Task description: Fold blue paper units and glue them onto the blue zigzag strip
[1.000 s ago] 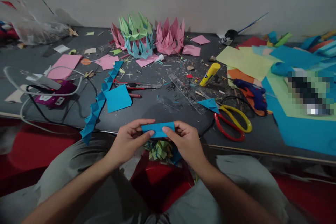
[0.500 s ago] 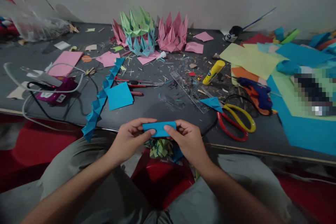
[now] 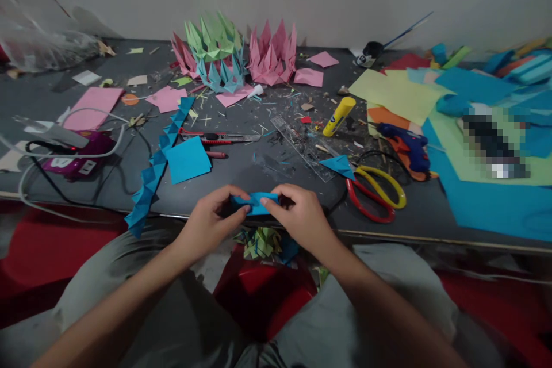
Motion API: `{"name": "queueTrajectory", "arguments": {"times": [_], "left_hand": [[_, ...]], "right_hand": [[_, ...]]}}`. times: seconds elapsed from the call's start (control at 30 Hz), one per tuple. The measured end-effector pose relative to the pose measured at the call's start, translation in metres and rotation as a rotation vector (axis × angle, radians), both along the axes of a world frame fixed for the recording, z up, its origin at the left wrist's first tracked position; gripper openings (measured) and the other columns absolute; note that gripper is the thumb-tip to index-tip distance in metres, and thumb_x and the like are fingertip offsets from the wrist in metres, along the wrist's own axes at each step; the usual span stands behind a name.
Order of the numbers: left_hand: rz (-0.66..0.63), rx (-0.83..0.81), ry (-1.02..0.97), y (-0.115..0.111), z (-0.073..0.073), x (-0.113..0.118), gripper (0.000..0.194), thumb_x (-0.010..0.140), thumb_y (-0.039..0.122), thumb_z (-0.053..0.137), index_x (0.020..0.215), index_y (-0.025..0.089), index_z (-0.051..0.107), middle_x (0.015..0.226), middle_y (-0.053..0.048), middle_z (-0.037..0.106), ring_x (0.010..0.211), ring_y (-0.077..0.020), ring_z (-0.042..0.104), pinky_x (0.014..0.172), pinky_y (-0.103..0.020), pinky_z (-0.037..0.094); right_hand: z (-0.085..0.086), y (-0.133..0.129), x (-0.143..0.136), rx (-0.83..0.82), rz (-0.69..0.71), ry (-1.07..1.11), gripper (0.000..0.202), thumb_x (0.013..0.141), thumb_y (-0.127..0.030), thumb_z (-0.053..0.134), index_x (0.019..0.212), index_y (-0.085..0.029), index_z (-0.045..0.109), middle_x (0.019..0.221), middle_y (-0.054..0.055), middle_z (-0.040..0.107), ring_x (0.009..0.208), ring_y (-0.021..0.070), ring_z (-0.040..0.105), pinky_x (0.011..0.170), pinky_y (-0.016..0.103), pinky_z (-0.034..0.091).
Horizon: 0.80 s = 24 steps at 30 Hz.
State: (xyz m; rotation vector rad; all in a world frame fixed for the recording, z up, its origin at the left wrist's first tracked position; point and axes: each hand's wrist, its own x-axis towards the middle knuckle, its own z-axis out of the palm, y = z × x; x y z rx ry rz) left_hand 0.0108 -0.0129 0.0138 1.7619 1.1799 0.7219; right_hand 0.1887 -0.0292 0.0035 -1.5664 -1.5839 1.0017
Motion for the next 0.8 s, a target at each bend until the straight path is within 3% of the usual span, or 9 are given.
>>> {"name": "queueTrajectory", "arguments": {"times": [0.1,0.2,0.33,0.43,0.6,0.73,0.8], "left_hand": [[-0.091,0.099,0.159,0.013,-0.001,0.005,0.018,0.075,0.009,0.051,0.084,0.017,0.063,0.088,-0.004,0.064,0.083,-0.0162,0.058,0.073,-0.027,0.044],[-0.105,0.126,0.35,0.019,-0.002,0.012,0.023,0.073,0.007,0.052,0.09,0.017,0.065,0.09,-0.005,0.064,0.083,-0.0183,0.059,0.074,-0.028,0.044],[-0.127,0.254,0.581,0.02,-0.002,0.014,0.021,0.076,0.013,0.054,0.092,0.018,0.067,0.089,-0.006,0.061,0.086,-0.021,0.055,0.075,-0.032,0.041],[-0.153,0.341,0.681,0.022,-0.001,0.007,0.018,0.078,0.022,0.059,0.093,0.025,0.068,0.098,-0.005,0.058,0.092,-0.0227,0.05,0.076,-0.034,0.038],[-0.285,0.341,0.674,0.032,-0.001,-0.008,0.023,0.076,0.036,0.064,0.099,0.037,0.065,0.105,-0.002,0.051,0.098,-0.0222,0.045,0.081,-0.035,0.033],[-0.3,0.318,0.667,0.036,-0.003,-0.011,0.026,0.073,0.038,0.067,0.099,0.04,0.064,0.106,-0.001,0.049,0.099,-0.0216,0.045,0.08,-0.034,0.031],[-0.29,0.303,0.66,0.036,-0.003,-0.011,0.025,0.074,0.038,0.066,0.099,0.04,0.064,0.105,-0.001,0.048,0.099,-0.0209,0.044,0.08,-0.033,0.031]], "right_hand": [[0.002,0.017,0.002,0.053,0.079,-0.249,0.018,0.075,-0.029,0.055,0.06,-0.019,0.053,0.059,-0.003,0.047,0.055,0.0105,0.043,0.053,0.023,0.03],[0.005,0.03,0.001,-0.009,0.138,-0.448,0.021,0.074,-0.026,0.056,0.055,-0.019,0.047,0.054,-0.004,0.044,0.051,0.01,0.04,0.05,0.023,0.025],[0.007,0.038,0.0,-0.084,0.165,-0.571,0.025,0.073,-0.03,0.057,0.054,-0.02,0.045,0.049,-0.005,0.042,0.047,0.0102,0.038,0.047,0.024,0.02],[0.004,0.037,0.003,-0.066,0.136,-0.609,0.022,0.073,-0.036,0.059,0.061,-0.021,0.05,0.052,-0.004,0.048,0.046,0.0108,0.041,0.046,0.024,0.022],[-0.002,0.017,0.003,0.235,0.075,-0.674,0.016,0.08,-0.033,0.055,0.088,-0.02,0.059,0.076,0.002,0.063,0.061,0.0148,0.056,0.051,0.024,0.029],[-0.002,-0.005,-0.011,0.502,0.279,-0.754,0.027,0.087,-0.025,0.044,0.073,-0.02,0.066,0.06,0.002,0.062,0.056,0.0138,0.056,0.049,0.027,0.026],[-0.003,-0.012,-0.015,0.525,0.334,-0.767,0.029,0.088,-0.025,0.043,0.076,-0.019,0.069,0.056,0.001,0.063,0.053,0.013,0.055,0.048,0.028,0.025]]}}
